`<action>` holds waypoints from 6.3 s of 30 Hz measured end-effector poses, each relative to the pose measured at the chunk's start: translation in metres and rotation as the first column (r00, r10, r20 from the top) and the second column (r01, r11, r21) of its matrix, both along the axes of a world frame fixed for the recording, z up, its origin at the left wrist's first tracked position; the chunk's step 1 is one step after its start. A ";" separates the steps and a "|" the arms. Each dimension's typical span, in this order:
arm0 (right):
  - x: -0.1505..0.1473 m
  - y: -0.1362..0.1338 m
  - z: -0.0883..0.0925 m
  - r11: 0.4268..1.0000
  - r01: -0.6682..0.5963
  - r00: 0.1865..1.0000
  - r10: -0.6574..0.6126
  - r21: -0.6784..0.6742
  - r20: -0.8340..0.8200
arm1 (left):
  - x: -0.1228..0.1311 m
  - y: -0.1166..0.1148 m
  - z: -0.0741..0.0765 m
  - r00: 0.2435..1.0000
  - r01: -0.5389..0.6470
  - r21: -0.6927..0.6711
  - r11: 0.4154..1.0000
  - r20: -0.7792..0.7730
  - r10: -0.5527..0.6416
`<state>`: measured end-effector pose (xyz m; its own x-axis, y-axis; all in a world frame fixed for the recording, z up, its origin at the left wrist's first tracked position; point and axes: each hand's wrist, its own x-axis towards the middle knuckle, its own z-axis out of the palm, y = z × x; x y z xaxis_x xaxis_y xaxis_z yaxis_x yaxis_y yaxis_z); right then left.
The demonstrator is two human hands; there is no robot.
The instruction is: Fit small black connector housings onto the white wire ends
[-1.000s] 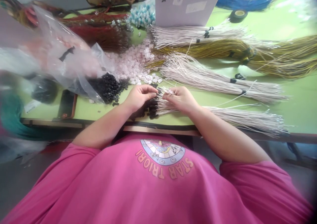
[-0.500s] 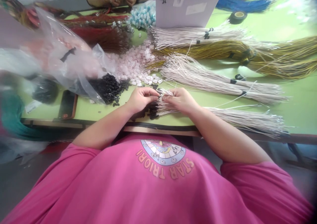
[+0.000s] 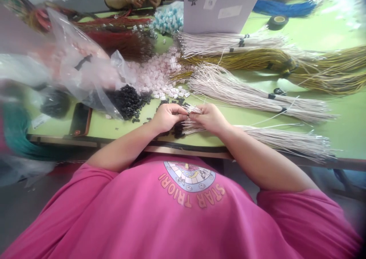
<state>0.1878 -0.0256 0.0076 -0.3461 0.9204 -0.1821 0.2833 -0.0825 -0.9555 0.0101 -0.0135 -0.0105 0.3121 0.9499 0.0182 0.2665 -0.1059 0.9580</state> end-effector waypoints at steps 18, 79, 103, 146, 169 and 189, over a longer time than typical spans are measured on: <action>0.012 0.003 0.005 0.973 0.020 0.987 -0.056 0.230 0.151 | -0.086 0.036 0.024 0.294 -0.058 0.194 0.979 -0.934 0.202; 0.007 0.003 0.005 0.991 0.088 0.995 -0.093 0.101 0.047 | -0.012 -0.002 0.021 0.989 -0.029 -0.143 0.989 0.141 0.049; 0.004 0.002 0.005 0.957 0.064 0.949 -0.146 0.281 0.281 | -0.008 -0.004 0.022 0.997 -0.072 -0.099 0.993 0.001 0.072; 0.005 0.001 0.007 0.991 0.122 0.988 -0.126 0.046 0.090 | -0.090 0.022 0.030 0.806 0.098 0.138 0.986 -0.592 0.003; 0.004 0.001 0.006 0.972 0.096 0.971 -0.139 0.213 0.196 | -0.005 -0.001 0.029 0.982 0.007 0.027 1.000 -0.187 -0.002; 0.003 0.002 -0.003 0.954 -0.008 0.943 -0.093 0.301 0.321 | -0.001 -0.004 0.021 0.946 0.160 0.218 0.963 -0.312 -0.087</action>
